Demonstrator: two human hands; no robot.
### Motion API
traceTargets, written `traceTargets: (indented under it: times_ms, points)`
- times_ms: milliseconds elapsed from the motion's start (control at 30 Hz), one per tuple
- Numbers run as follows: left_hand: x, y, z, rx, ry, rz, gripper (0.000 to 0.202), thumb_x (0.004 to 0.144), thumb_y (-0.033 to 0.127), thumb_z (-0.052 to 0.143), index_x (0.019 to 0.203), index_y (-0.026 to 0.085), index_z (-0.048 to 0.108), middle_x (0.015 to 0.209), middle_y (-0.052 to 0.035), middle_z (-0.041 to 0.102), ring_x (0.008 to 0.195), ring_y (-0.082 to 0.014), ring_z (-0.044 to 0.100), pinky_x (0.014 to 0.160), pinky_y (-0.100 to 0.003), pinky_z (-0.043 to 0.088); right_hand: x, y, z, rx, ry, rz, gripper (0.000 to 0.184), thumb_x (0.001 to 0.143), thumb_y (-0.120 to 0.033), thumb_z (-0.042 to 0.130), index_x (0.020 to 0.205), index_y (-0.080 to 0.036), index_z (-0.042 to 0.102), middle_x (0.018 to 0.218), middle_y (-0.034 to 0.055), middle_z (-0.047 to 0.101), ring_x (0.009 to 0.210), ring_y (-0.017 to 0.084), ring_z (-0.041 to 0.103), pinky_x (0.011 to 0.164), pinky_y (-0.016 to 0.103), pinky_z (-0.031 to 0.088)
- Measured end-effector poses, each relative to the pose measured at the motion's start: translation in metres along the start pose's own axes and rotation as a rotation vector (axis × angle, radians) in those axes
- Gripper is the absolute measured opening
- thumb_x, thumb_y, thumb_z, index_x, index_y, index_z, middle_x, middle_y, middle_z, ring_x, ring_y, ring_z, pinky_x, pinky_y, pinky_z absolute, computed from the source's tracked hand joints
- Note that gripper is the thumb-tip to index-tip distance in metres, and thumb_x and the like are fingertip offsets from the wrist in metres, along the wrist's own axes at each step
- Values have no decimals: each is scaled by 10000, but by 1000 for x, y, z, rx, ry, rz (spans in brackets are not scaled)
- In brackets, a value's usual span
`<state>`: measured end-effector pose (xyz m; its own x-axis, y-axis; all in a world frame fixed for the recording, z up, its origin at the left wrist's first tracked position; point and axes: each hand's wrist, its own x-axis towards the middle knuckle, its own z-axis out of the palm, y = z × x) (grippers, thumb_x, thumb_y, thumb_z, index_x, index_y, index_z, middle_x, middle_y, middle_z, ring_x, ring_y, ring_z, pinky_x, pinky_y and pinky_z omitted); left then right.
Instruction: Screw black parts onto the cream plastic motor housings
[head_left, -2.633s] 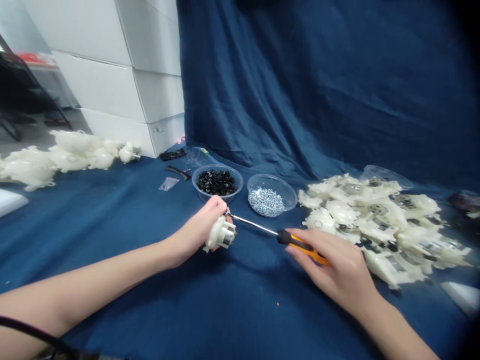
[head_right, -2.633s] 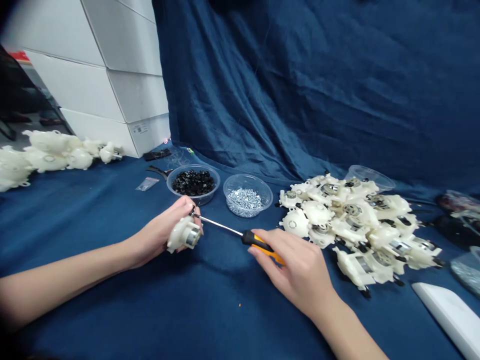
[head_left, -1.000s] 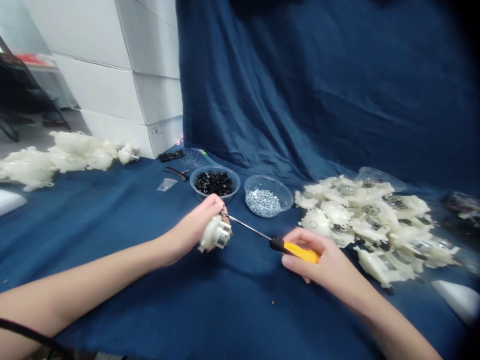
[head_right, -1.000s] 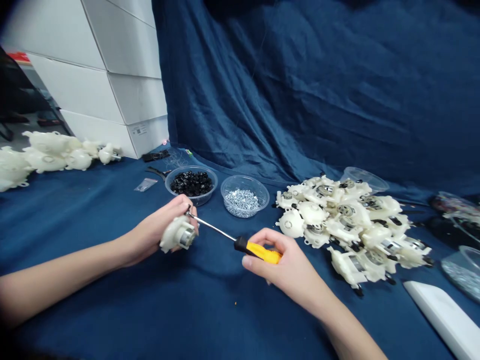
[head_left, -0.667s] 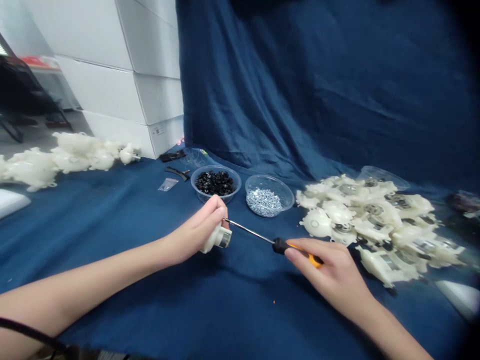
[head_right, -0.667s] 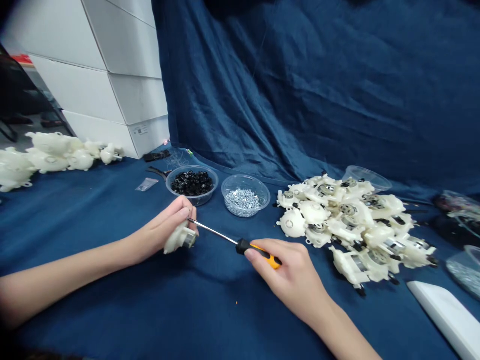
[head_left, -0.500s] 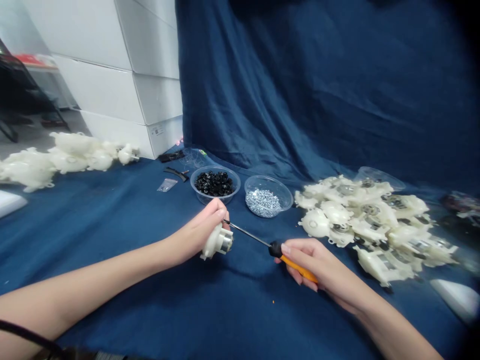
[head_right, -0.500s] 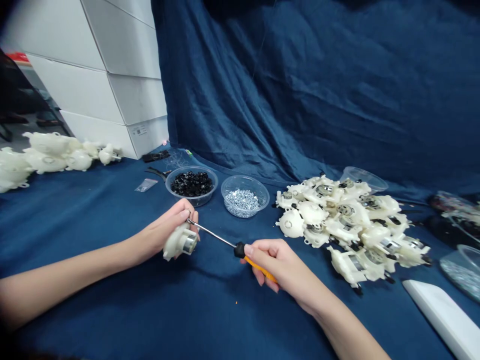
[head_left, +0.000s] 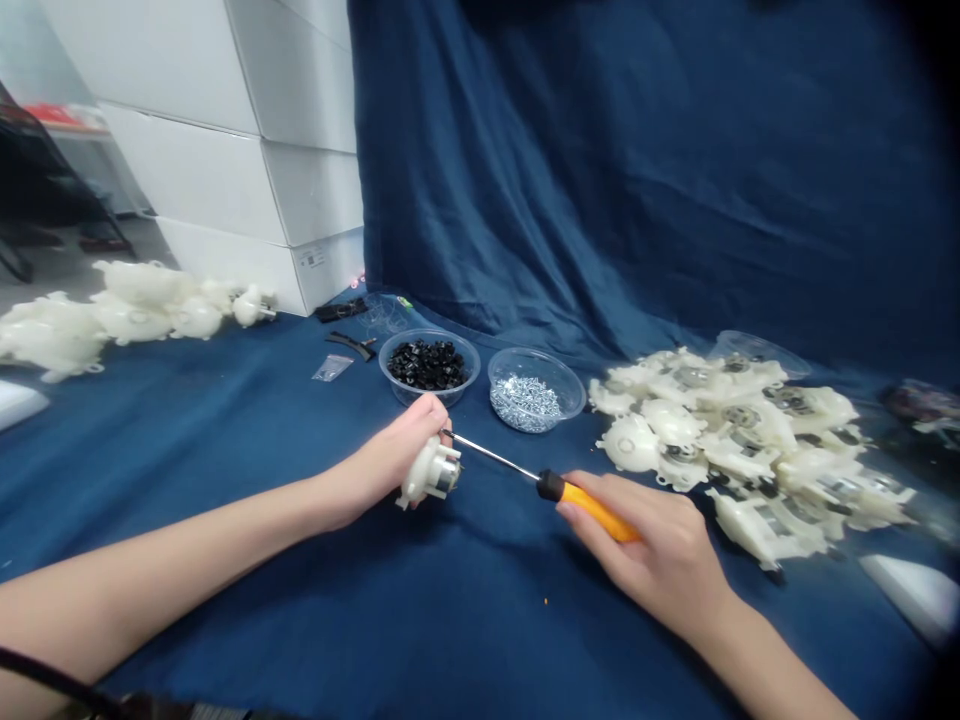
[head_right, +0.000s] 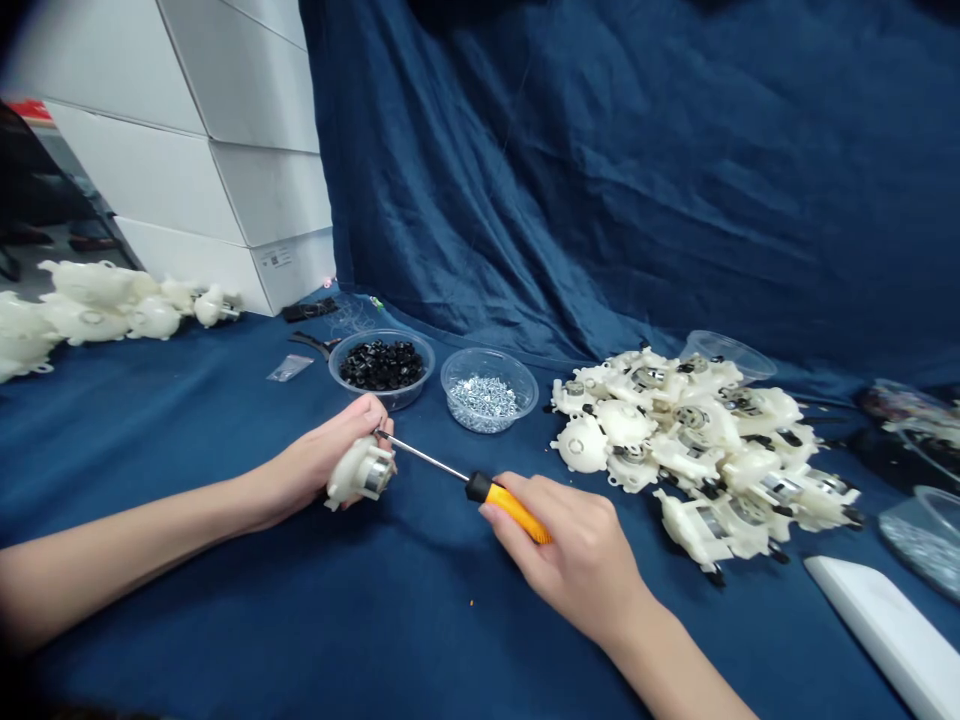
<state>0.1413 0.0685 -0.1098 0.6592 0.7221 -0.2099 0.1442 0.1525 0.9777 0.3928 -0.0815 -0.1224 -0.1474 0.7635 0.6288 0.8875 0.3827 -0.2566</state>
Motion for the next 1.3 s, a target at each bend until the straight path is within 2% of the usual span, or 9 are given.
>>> traceTargets:
  times_ms: [133, 267, 367, 433, 633, 767, 867, 1100, 1300]
  points:
    - [-1, 0, 2, -8, -43, 0, 353, 980, 599, 431, 952, 247, 421, 799, 20, 540, 544, -123, 557, 382, -191, 430, 8, -9, -6, 262, -172, 383, 272, 955, -429, 626, 972, -194, 764, 808, 59, 750, 706, 195, 694, 663, 295, 542]
    - [-4, 1, 2, -31, -58, 121, 324, 997, 552, 424, 921, 238, 407, 777, 19, 532, 561, -128, 549, 424, -206, 433, 17, -7, -10, 656, -462, 730, 483, 953, -567, 581, 717, -154, 668, 545, 2, 543, 465, 82, 425, 450, 222, 294]
    - [-10, 4, 1, 46, -60, 321, 312, 1005, 514, 452, 915, 215, 447, 843, -13, 573, 689, -135, 572, 589, -240, 492, 15, -1, -7, 1015, -613, 978, 507, 972, -604, 523, 850, -141, 691, 506, -24, 510, 391, 37, 238, 409, 210, 115]
    - [-14, 8, 0, 61, -72, 373, 305, 1001, 498, 474, 909, 208, 465, 868, -24, 589, 739, -145, 584, 653, -260, 500, 12, 1, -4, 1159, -631, 1056, 496, 987, -592, 501, 937, -140, 699, 496, -30, 507, 385, 37, 236, 406, 198, 117]
    - [-14, 16, 2, -46, -81, 213, 405, 987, 621, 402, 965, 218, 446, 840, -30, 634, 660, -160, 611, 540, -244, 458, 14, -1, -3, 1045, -649, 836, 455, 953, -580, 580, 994, -136, 671, 635, -2, 612, 437, 53, 409, 446, 179, 293]
    - [-16, 15, -1, 43, -157, 293, 370, 904, 500, 661, 1031, 226, 447, 1023, -44, 632, 788, -144, 610, 674, -260, 493, 17, 4, -4, 737, -546, 647, 356, 915, -523, 670, 935, -168, 675, 745, 6, 641, 670, 117, 560, 628, 215, 430]
    - [-17, 15, -5, 161, -187, 365, 365, 886, 427, 710, 1051, 233, 447, 1133, -69, 607, 804, -139, 599, 651, -250, 471, 16, 8, -3, 631, -482, 568, 319, 939, -508, 641, 969, -194, 692, 812, 6, 662, 766, 141, 580, 701, 237, 430]
    - [-18, 16, -4, 122, -174, 408, 378, 887, 450, 705, 1002, 229, 420, 1095, -65, 615, 775, -139, 594, 626, -254, 459, 11, 5, -3, 435, -353, 434, 264, 963, -451, 617, 1048, -218, 708, 933, 23, 703, 792, 158, 619, 704, 258, 452]
    - [-22, 18, 5, 225, -7, 323, 374, 978, 545, 516, 1132, 204, 535, 964, -53, 642, 749, -143, 557, 641, -267, 422, 7, 5, 4, 232, -127, 237, 197, 932, -324, 690, 1093, -215, 656, 950, 19, 726, 763, 135, 676, 698, 228, 507]
